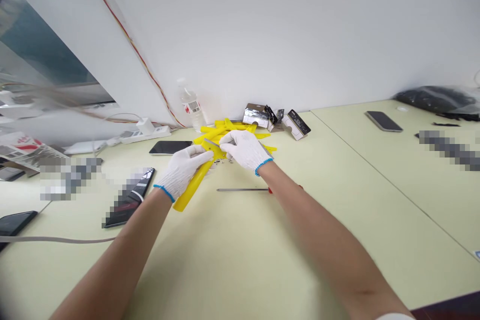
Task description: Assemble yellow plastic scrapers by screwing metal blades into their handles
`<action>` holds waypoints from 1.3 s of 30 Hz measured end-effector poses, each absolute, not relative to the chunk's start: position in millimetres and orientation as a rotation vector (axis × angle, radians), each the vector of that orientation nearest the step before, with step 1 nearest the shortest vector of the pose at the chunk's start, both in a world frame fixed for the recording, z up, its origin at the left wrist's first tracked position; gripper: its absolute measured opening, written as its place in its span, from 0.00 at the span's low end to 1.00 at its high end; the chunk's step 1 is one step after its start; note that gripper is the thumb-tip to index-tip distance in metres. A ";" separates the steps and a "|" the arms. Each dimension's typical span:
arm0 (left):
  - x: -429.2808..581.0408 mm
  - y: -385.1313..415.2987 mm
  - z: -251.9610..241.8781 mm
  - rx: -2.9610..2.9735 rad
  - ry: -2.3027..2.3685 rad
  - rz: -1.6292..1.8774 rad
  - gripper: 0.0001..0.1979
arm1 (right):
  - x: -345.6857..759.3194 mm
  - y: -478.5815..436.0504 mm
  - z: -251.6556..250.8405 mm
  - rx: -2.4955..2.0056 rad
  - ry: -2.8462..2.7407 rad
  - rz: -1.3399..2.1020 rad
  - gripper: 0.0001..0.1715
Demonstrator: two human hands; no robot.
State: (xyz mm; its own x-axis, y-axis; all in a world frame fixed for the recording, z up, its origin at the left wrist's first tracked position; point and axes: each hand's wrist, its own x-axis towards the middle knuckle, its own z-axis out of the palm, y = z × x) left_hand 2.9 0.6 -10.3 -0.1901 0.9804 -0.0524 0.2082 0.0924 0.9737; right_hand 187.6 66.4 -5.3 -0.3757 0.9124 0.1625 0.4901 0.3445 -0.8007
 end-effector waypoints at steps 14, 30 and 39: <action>12.4 0.8 -6.5 1.271 1.495 1.110 0.15 | 177.2 65.0 -15.0 -1.081 -1.938 0.915 0.09; 14.8 -9.8 -2.6 1.351 1.490 1.131 0.16 | 174.5 61.9 -11.0 -1.158 -2.072 0.660 0.10; 7.9 9.3 -4.3 1.361 1.508 1.130 0.14 | 174.5 56.3 -1.7 -1.205 -2.030 0.757 0.11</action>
